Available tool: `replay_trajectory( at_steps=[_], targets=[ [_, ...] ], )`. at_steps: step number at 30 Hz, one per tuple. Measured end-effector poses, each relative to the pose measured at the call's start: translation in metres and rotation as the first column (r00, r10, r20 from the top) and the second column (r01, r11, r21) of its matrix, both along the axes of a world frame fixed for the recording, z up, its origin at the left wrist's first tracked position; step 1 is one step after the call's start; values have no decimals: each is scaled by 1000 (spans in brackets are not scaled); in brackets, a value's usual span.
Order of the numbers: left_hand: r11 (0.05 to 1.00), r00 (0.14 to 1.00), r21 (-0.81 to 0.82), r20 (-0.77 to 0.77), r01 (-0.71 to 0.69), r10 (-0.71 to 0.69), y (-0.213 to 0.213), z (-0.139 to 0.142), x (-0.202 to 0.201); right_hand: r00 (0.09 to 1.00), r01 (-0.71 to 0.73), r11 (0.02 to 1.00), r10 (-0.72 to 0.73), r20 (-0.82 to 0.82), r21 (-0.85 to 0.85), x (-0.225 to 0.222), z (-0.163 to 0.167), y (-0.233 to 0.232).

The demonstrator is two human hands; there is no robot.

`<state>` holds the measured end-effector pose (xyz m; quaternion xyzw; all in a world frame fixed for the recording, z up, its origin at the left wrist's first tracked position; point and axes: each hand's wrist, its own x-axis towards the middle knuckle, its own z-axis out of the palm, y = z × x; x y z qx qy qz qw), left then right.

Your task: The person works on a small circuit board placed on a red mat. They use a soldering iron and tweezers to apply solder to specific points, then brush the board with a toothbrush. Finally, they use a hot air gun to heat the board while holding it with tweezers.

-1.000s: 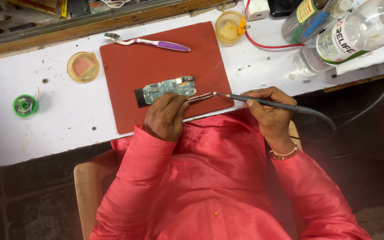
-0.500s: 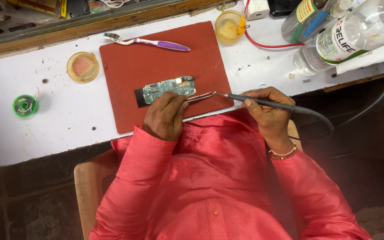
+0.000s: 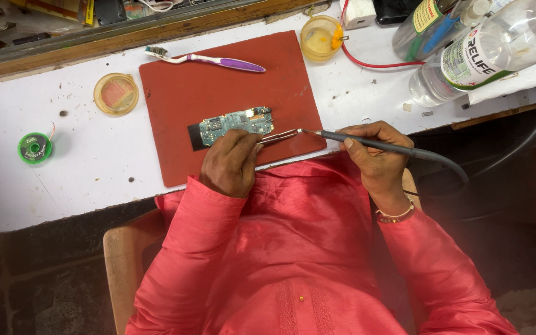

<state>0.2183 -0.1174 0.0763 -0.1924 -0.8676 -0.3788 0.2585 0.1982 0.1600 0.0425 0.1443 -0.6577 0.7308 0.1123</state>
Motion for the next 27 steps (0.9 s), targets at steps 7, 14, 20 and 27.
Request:
replay_trajectory(
  at_steps=[7, 14, 20, 27],
  targets=[
    [1000, 1000, 5, -3, 2, -2, 0, 0, 1, 1000, 21, 999, -21, 2, 39, 1, 1, 0],
    [1000, 1000, 1, -10, -8, 8, 1, 0, 0, 999, 36, 995, -39, 30, 90, 2, 4, -2],
    [1000, 1000, 7, -16, -11, 11, 1, 1, 1, 999, 34, 997, -36, 28, 69, 1, 4, -2],
    [1000, 1000, 5, -13, -1, 1, 2, 1, 0, 1000, 28, 999, -28, 10, 28, 0, 2, 2]
  ],
)
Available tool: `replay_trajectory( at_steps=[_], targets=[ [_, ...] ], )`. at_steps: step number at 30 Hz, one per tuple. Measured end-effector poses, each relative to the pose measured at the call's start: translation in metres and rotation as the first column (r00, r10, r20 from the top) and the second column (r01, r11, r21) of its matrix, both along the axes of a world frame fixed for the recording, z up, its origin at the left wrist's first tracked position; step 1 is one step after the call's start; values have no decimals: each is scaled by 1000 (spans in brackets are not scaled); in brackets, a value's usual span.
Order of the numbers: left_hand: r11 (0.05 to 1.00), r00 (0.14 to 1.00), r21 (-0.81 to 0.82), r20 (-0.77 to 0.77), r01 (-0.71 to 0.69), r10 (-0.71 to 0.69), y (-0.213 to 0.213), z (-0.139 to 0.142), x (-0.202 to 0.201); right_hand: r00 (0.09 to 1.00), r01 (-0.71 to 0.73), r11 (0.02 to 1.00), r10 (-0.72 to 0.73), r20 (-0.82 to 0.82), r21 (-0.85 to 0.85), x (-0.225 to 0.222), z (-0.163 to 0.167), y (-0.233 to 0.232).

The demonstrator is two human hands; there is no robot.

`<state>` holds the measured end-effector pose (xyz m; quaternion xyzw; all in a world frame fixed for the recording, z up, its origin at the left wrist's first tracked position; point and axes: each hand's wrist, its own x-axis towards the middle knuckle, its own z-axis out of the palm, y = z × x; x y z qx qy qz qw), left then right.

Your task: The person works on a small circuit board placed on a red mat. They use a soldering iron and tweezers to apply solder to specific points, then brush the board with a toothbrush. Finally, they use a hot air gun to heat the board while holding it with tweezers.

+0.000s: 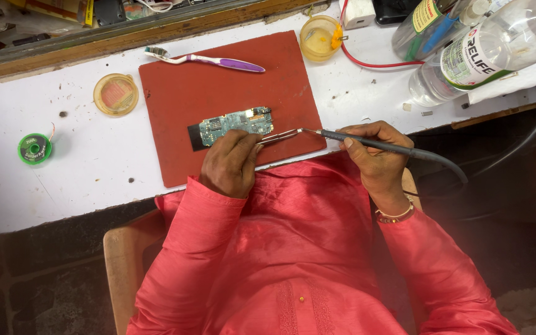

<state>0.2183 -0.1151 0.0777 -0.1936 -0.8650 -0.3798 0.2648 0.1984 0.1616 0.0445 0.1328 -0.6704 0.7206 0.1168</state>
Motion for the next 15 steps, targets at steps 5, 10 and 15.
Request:
replay_trajectory(
  at_steps=[5, 10, 15],
  targets=[
    [1000, 1000, -5, 11, -12, 12, 3, 1, 1, 1000, -14, 998, 14, -1, -56, 1, -1, 3],
    [1000, 1000, -6, 10, -3, 3, 2, 1, 2, 1000, -16, 999, 16, 7, -30, 0, -1, 3],
    [1000, 1000, -9, 13, -8, 9, 2, 1, 1, 999, -42, 998, 42, 11, -55, -1, -1, 4]
  ],
)
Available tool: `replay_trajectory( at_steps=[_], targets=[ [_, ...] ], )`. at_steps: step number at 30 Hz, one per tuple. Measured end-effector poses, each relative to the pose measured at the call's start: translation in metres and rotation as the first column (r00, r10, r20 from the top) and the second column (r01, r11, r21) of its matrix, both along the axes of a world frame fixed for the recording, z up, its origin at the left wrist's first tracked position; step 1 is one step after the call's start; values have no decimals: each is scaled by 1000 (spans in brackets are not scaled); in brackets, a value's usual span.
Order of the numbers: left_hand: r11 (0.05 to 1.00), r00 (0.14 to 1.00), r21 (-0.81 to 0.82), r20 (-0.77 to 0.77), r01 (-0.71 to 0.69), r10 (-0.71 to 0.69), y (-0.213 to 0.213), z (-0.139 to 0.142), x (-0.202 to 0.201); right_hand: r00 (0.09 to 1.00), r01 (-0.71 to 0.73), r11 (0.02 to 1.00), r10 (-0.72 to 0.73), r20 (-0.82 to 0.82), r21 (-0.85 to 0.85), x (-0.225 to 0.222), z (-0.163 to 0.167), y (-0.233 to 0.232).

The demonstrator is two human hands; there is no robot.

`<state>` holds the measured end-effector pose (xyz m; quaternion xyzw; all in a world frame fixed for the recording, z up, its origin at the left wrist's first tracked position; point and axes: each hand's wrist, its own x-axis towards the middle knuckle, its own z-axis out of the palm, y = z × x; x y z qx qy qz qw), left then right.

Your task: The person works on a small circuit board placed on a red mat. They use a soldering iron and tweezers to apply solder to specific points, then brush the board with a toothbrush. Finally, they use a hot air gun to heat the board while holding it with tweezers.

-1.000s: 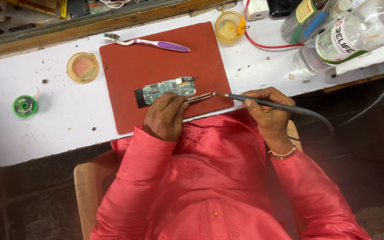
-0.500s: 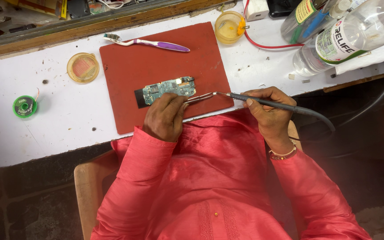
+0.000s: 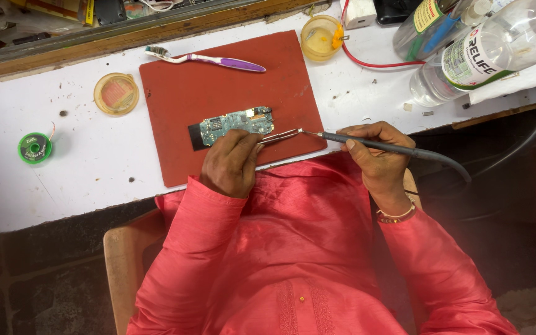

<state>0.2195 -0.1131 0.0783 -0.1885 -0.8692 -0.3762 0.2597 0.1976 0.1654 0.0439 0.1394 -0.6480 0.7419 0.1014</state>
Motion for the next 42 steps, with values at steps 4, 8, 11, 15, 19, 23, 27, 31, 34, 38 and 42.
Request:
replay_trajectory(
  at_steps=[4, 8, 11, 15, 19, 23, 27, 31, 34, 38, 42],
  targets=[
    [1000, 1000, 1, 15, 1, -1, 0, 0, 0, 1000, 12, 1000, -11, -12, 24, -1, 0, 1],
    [1000, 1000, 4, 3, 7, -7, 1, -1, 0, 1000, 12, 1000, -12, 13, -27, 0, 0, 0],
    [1000, 1000, 0, -7, 0, 0, 1, -2, 0, 1000, 26, 1000, -26, 6, 10, 1, 1, -1],
    [1000, 1000, -2, -13, -3, 3, 1, -2, -1, 998, 58, 996, -60, 19, 71, 1, 4, -2],
    [1000, 1000, 2, 10, -3, 3, 1, -1, -2, 996, 82, 989, -85, 20, 124, 1, 9, -3],
    [1000, 1000, 4, -5, -7, 7, 2, 0, -1, 995, 94, 986, -98, 19, 141, 2, 11, -4],
    [1000, 1000, 8, -7, 2, -2, 2, 0, 0, 994, 102, 982, -107, 23, 157, 2, 11, -4],
    [1000, 1000, 5, -6, 2, -2, 3, 0, 0, 995, 97, 984, -101, 23, 151, 2, 12, -3],
    [1000, 1000, 1, -7, -4, 4, 4, -1, -1, 995, 90, 987, -96, 36, 134, 2, 13, -3],
    [1000, 1000, 9, 7, -2, 2, 5, -1, -1, 992, 106, 981, -116, 55, 160, 2, 13, -3],
    [1000, 1000, -3, -8, -6, 6, 4, 0, 0, 992, 100, 983, -110, 61, 154, 1, 13, -2]
  ],
)
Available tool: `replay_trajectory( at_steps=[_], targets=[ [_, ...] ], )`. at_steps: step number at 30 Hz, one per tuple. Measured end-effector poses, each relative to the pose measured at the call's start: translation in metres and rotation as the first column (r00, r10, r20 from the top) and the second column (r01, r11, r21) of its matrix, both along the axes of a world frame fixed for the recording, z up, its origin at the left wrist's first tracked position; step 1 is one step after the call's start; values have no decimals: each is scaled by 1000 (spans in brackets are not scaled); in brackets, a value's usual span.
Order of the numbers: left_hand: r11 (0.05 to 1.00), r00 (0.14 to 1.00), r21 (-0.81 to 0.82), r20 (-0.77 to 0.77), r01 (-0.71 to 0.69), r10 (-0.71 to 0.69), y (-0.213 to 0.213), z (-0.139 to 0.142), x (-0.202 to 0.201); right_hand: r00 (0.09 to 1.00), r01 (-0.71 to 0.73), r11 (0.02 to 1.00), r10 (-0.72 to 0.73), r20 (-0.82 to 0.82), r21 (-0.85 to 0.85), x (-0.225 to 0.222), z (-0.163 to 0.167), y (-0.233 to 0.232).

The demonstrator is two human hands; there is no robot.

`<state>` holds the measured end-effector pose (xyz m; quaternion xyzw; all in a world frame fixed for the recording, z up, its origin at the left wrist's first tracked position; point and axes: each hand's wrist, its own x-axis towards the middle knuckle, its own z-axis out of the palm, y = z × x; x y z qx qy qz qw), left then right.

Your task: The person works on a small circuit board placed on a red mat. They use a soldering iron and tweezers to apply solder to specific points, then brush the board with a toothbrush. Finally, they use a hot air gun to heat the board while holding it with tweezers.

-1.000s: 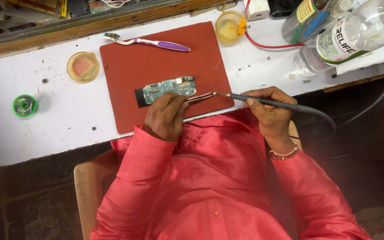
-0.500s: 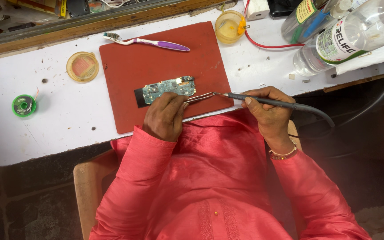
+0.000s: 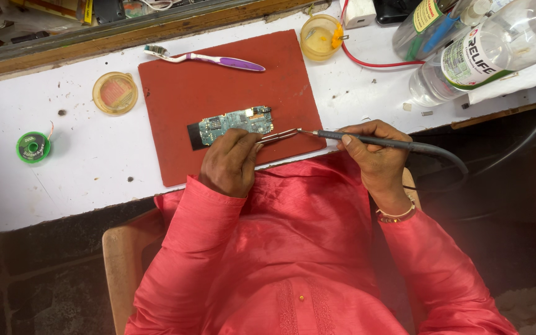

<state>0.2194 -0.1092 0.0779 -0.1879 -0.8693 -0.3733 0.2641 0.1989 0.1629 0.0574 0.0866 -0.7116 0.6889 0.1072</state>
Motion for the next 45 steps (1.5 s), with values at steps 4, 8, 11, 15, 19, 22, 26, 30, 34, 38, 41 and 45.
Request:
replay_trajectory(
  at_steps=[4, 8, 11, 15, 19, 22, 26, 30, 34, 38, 41, 45],
  targets=[
    [1000, 1000, -2, -13, -2, 2, -1, 0, 0, 1000, -20, 1000, 20, -5, -11, -1, 0, 1],
    [1000, 1000, 0, 2, -4, 4, 0, 0, 0, 1000, -24, 1000, 24, 10, -13, -1, -1, 2],
    [1000, 1000, 3, -8, -1, 1, 0, 0, 0, 999, -32, 997, 33, 20, -66, -1, -2, 2],
    [1000, 1000, -5, -4, -6, 6, 1, 1, 0, 1000, 1, 1000, 0, 20, -31, -1, -2, 2],
    [1000, 1000, 5, -15, 9, -9, 0, 2, 0, 1000, -20, 999, 21, 14, -34, -1, -2, 3],
    [1000, 1000, 3, -15, 8, -8, 0, 3, 0, 999, -38, 999, 38, 8, -30, -1, -1, 4],
    [1000, 1000, 8, -14, 2, -2, 1, 3, 0, 998, -56, 997, 57, 14, -58, -2, -2, 6],
    [1000, 1000, 7, -15, 1, -1, 1, 3, 1, 998, -60, 996, 61, 11, -66, -2, -3, 7],
    [1000, 1000, -2, -10, -3, 3, 1, 2, 0, 998, -65, 995, 65, 3, -80, -2, -4, 8],
    [1000, 1000, 6, 8, 4, -5, 1, 1, 0, 997, -72, 993, 72, -5, -92, -2, -5, 9],
    [1000, 1000, 1, 1, 6, -6, 1, 0, -1, 998, -63, 993, 63, -3, -95, -2, -6, 11],
    [1000, 1000, 4, -4, 7, -7, 1, 0, -1, 997, -74, 988, 74, -4, -133, -3, -8, 11]
  ],
)
